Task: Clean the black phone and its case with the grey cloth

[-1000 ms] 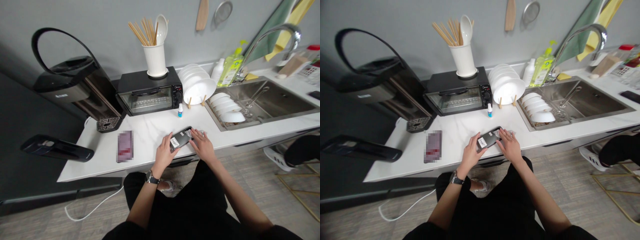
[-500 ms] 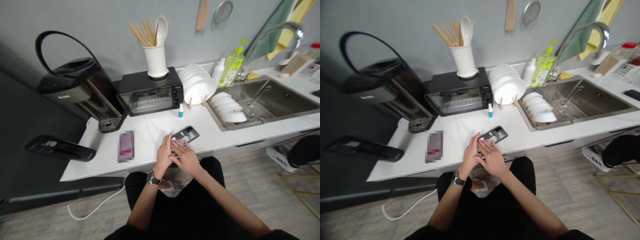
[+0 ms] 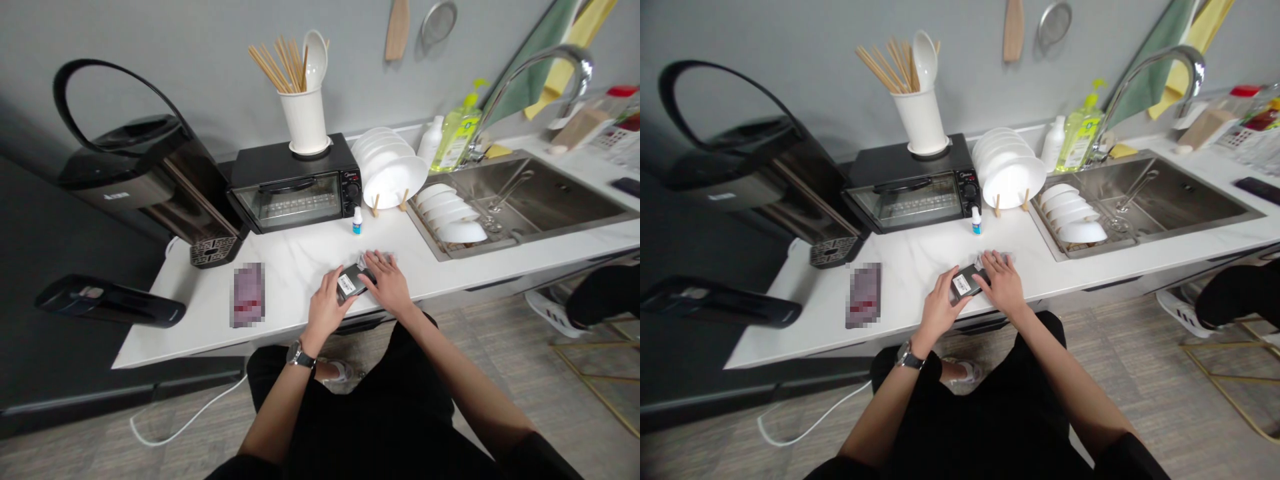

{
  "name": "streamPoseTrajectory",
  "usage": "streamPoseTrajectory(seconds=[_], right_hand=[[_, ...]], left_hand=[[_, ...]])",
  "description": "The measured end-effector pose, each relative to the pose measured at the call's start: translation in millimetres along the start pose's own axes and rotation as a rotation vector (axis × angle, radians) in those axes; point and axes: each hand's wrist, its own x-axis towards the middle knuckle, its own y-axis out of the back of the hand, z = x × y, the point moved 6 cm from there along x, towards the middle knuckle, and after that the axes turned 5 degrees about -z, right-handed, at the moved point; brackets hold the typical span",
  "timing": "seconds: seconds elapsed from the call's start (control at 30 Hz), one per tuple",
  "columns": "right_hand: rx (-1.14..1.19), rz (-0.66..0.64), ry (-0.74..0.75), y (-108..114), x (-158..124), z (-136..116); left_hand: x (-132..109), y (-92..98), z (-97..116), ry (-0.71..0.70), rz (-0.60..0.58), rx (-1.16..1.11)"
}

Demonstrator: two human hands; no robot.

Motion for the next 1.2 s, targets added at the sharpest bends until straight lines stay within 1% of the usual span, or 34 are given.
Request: streamPoseTrajectory(seconds=[0.1, 0.2, 0.27, 0.37, 0.47, 0.57, 0.67, 0.73, 0.77, 0.83, 0.9, 1.0, 1.07, 1.13, 1.2], right_hand=[[0.055, -0.053, 0.120, -9.6, 0.8, -37.5], [0.103, -0.072, 0.171, -13.8, -11.2, -66.1], [0.133, -0.087, 0.184, -13.4, -22.1, -75.8], [0.167, -0.106, 0.196, -9.6, -38.5, -78.6], [0.142, -0.084, 0.167, -5.1, -49.7, -65.6], [0.064, 0.005, 0.059, 0.4, -48.0, -33.8], [-0.010, 0.081, -0.073, 5.6, -31.1, 2.4], [-0.029, 0.075, -0.109, 5.5, -14.7, 15.3], [-0.034, 0.068, -0.111, 4.6, -6.8, 16.3], [-0.042, 0.058, -0.081, 0.7, 5.0, 6.5], [-0.039, 0.046, -0.011, -6.3, 9.0, -16.4], [0.000, 0.021, 0.107, -17.5, 0.1, -57.3], [0.038, 0.019, 0.145, -20.2, -11.6, -74.9], [0.084, 0.009, 0.181, -19.2, -24.5, -81.6], [0.116, -0.010, 0.224, -16.0, -36.8, -78.6]], left_hand=[[-1.4, -1.0, -1.6, 0.019, -0.009, -0.020], [-3.9, -0.9, -2.9, 0.037, -0.016, -0.035], [-5.3, -0.6, -2.4, 0.031, -0.025, -0.039], [-6.1, -1.1, -0.6, 0.007, -0.041, -0.031], [-5.1, -1.7, -0.7, 0.014, -0.021, -0.021], [-3.0, -1.1, -1.6, 0.023, 0.019, -0.026], [-0.5, -0.6, -3.4, 0.030, 0.034, -0.035], [1.1, -0.2, -5.4, 0.041, 0.039, -0.042], [1.8, -0.1, -6.3, 0.044, 0.042, -0.047], [2.5, -0.3, -7.5, 0.046, 0.045, -0.060], [2.2, -1.3, -8.3, 0.052, 0.039, -0.069], [-0.7, -1.9, -8.8, 0.060, 0.040, -0.053], [-3.4, -1.7, -8.3, 0.053, 0.046, -0.045], [-5.3, -2.1, -7.5, 0.046, 0.041, -0.049], [-5.6, -3.2, -7.1, 0.057, 0.028, -0.047]])
